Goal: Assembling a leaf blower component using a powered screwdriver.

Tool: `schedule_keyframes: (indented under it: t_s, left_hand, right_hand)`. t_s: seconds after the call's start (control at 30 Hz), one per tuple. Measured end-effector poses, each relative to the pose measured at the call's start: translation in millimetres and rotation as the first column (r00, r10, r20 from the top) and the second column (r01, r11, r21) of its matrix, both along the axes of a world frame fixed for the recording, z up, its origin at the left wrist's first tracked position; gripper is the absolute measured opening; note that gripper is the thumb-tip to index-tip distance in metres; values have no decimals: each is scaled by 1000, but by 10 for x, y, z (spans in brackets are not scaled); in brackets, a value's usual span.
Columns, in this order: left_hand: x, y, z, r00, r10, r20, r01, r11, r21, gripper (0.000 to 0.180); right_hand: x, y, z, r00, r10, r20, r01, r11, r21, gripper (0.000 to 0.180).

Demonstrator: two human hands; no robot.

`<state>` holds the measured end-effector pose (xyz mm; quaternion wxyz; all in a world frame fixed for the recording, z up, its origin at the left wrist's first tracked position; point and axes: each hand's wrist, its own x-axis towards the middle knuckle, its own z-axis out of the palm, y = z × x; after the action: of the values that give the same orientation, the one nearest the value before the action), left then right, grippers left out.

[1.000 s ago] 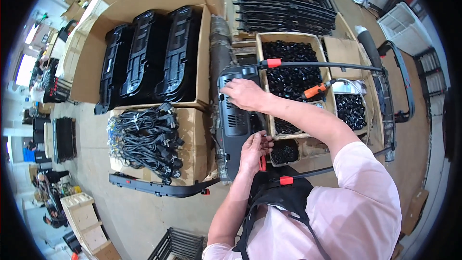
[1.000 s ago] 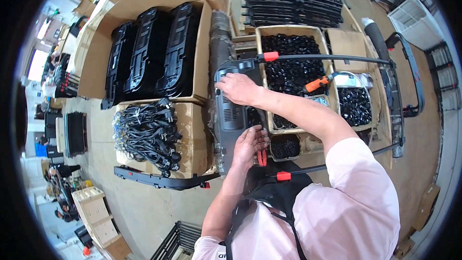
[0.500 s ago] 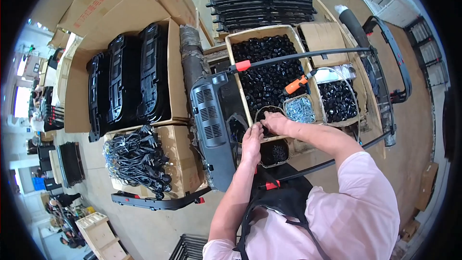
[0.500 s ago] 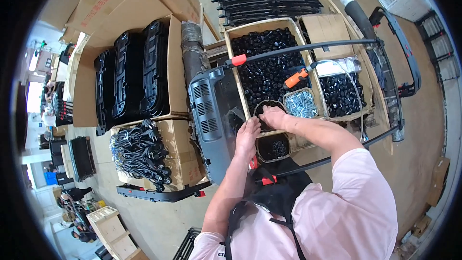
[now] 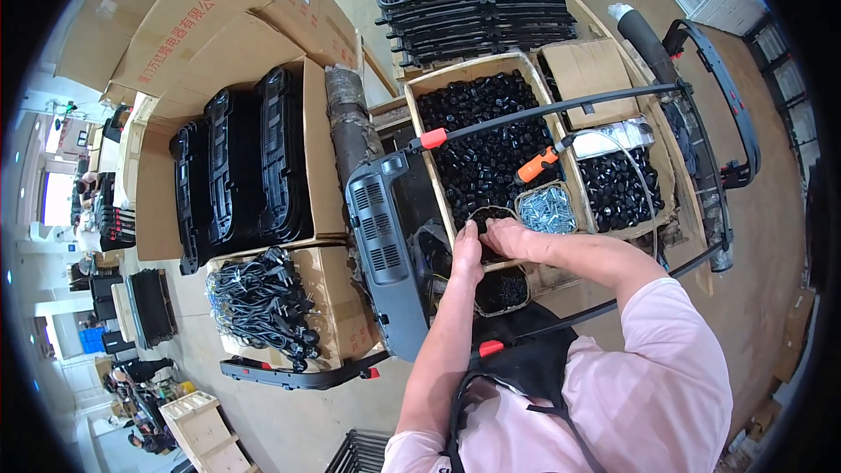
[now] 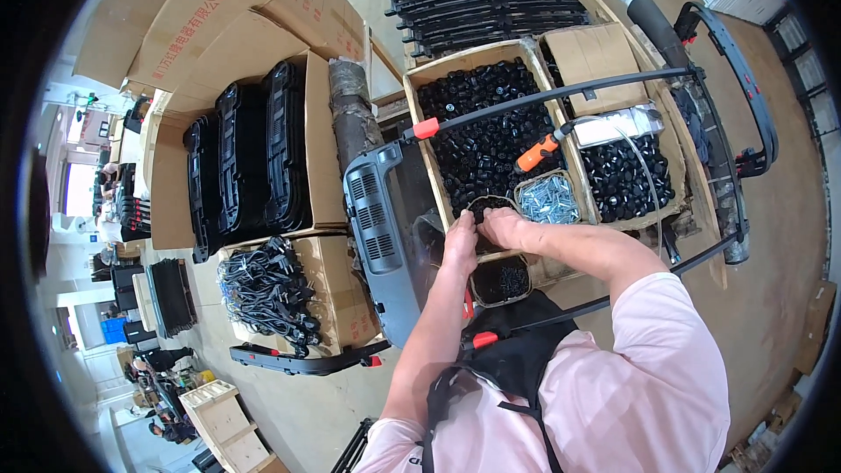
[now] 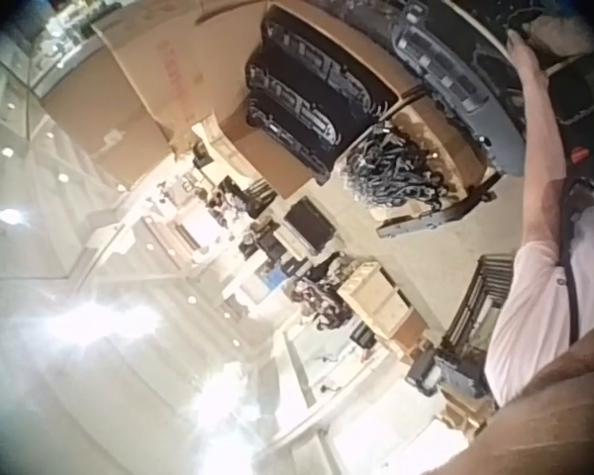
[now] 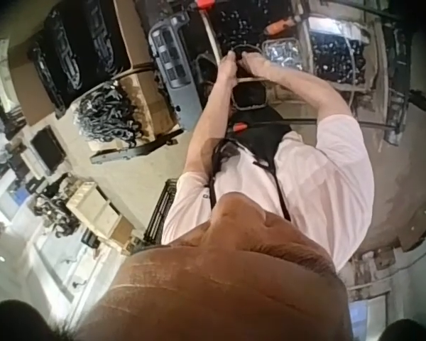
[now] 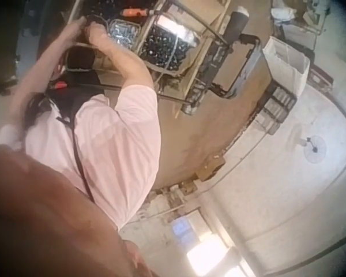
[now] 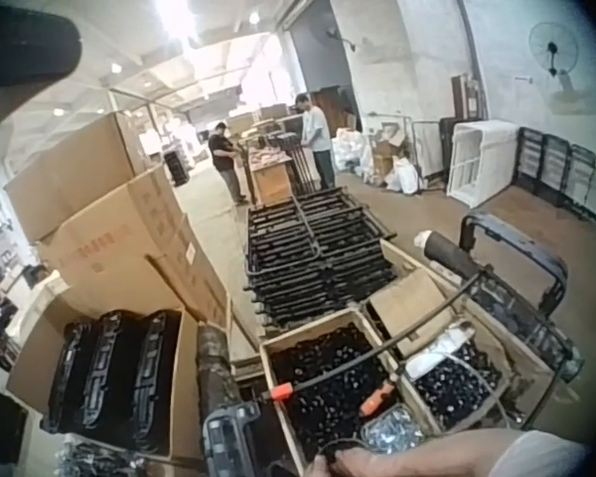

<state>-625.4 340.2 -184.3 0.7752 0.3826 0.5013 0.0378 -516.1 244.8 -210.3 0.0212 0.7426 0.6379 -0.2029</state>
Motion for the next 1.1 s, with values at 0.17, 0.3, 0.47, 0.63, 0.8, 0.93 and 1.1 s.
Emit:
schedule_keyframes:
  t_s: [0.17, 0.3, 0.47, 0.63, 0.8, 0.93, 1.1]
  left_hand:
    - [145, -57, -95, 999, -9, -49, 8, 1000, -23, 53]
    - [192, -36, -270, 997, 74, 9, -73, 992, -106, 42]
    - [205, 31, -411, 949, 296, 111, -226, 881, -415, 38]
    - [198, 22, -470, 932, 258, 253, -110, 870, -480, 35]
    - [153, -72, -154, 941, 107, 321, 13, 937, -349, 32]
    - [17, -57, 42, 937, 33, 349, 63, 963, -262, 29]
    - [-127, -106, 214, 914, 54, 402, 39, 975, -219, 32]
  right_hand:
    - [196, -43, 191, 989, -57, -138, 47, 996, -76, 24]
    - [261, -59, 509, 787, -341, -514, 420, 907, 42, 31]
    - [230, -35, 849, 728, -272, -629, 495, 843, 209, 29]
    - [752, -380, 414, 291, -615, -733, 916, 401, 27, 28]
    - [1121, -481, 362, -184, -632, -753, 962, 39, -269, 45]
    - [1095, -409, 488, -135, -738, -661, 961, 66, -269, 49]
    - [1297, -497, 40, -334, -592, -734, 926, -62, -372, 47]
